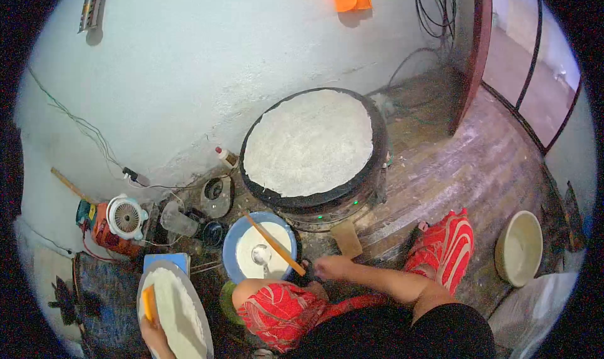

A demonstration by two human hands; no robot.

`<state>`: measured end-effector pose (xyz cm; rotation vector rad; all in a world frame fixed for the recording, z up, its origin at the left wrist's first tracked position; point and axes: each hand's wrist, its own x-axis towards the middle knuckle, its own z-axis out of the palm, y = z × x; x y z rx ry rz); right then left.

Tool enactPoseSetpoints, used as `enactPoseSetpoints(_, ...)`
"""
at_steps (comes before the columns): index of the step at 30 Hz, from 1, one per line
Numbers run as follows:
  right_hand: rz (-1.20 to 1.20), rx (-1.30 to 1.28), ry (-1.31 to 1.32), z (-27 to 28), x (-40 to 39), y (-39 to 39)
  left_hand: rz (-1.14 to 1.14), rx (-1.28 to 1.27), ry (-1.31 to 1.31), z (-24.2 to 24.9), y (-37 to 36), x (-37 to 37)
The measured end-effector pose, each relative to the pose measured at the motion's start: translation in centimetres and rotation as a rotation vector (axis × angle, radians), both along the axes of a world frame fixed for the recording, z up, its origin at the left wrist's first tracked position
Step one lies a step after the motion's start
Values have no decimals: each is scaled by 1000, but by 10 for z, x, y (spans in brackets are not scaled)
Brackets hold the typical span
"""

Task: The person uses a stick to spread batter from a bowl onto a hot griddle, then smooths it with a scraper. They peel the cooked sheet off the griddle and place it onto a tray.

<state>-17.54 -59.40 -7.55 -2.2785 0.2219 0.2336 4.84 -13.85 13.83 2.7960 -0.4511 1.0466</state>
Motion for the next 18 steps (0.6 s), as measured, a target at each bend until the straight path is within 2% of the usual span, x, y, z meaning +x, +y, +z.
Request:
enactPoseSetpoints(2, -136, 152, -250, 76, 18, 13, -112, 96, 138, 12, -49, -4)
enactPoseSetpoints(4, -148, 24, -679, 129, 34, 27, -402, 227, 1, 21, -119, -24)
enactPoseSetpoints(6, -73, -117, -856, 185, 41, 33, -572, 325, 73, 22, -177, -47)
enactPoseSetpoints(7, -70, -118, -853, 201, 45, 33, -664, 369, 96, 20, -204, -59)
enactPoseSetpoints(9, 24, -539, -1021, 220, 49, 32, -818, 437, 192, 22, -248, -83)
enactPoseSetpoints(10, 26, -542, -1021, 221, 49, 30, -883, 460, 265, 24, -265, -94)
enactPoseSetpoints(12, 197, -543, -499, 218, 44, 22, -1015, 448, 188, 11, -288, -98)
enactPoseSetpoints(14, 175, -591, -474, 197, 41, 1, -1013, 430, 297, 18, -300, -107)
enactPoseSetpoints(16, -31, -281, -486, 172, 38, -35, -976, 246, 55, 18, -311, -106)
enactPoseSetpoints(18, -251, -224, -320, 164, 26, -89, -962, 185, 134, 11, -302, -104)
